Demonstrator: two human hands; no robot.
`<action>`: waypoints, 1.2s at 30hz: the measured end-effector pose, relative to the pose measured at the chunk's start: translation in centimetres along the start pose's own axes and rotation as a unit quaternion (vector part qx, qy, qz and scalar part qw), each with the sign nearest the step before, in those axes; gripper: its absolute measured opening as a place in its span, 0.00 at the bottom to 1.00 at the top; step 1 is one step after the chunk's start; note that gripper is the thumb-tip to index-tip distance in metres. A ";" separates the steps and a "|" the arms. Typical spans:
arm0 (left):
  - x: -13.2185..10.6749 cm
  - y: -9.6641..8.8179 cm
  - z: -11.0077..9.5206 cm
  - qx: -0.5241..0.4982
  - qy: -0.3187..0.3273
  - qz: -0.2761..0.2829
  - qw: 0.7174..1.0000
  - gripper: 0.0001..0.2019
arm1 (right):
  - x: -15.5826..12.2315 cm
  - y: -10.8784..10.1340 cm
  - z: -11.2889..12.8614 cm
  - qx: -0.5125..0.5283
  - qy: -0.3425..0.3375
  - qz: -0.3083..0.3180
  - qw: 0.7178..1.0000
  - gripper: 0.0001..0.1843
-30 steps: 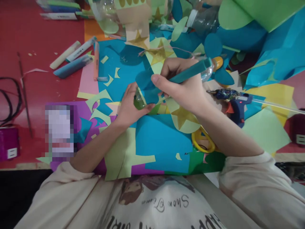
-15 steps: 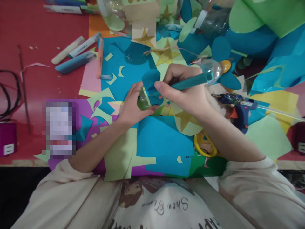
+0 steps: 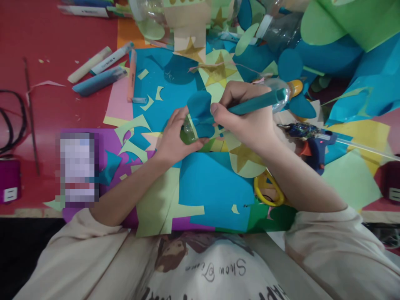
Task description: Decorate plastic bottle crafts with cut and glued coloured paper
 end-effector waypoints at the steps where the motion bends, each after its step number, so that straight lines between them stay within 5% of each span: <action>1: 0.0 0.0 -0.1 0.001 0.002 0.000 1.000 0.41 | 0.0 -0.1 -0.1 -0.003 0.002 -0.007 1.000 0.20; 13: 0.0 -0.2 -0.2 0.000 0.005 -0.004 1.000 0.39 | 0.0 -1.2 -0.2 -0.047 -0.010 -0.020 0.999 0.22; 19: 0.0 0.3 0.0 0.023 -0.030 0.027 0.999 0.42 | 0.0 -1.5 0.7 -0.023 -0.106 -0.069 0.992 0.22; 27: -0.2 0.1 -0.1 0.046 0.006 -0.012 0.999 0.40 | -1.5 -3.7 0.6 0.107 -0.080 -0.172 0.976 0.18; 36: -0.2 0.3 -0.3 0.050 0.002 0.005 0.999 0.38 | -3.6 -1.9 0.5 -0.002 -0.100 -0.032 0.994 0.05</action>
Point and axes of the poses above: each hand's wrist, its own x-axis towards the middle knuckle, its own y-axis out of the palm, z = x × y, the point moved 7 cm from there along x, towards the middle knuckle, and after that the axes turned 10 degrees about z, right-handed, at the moved point
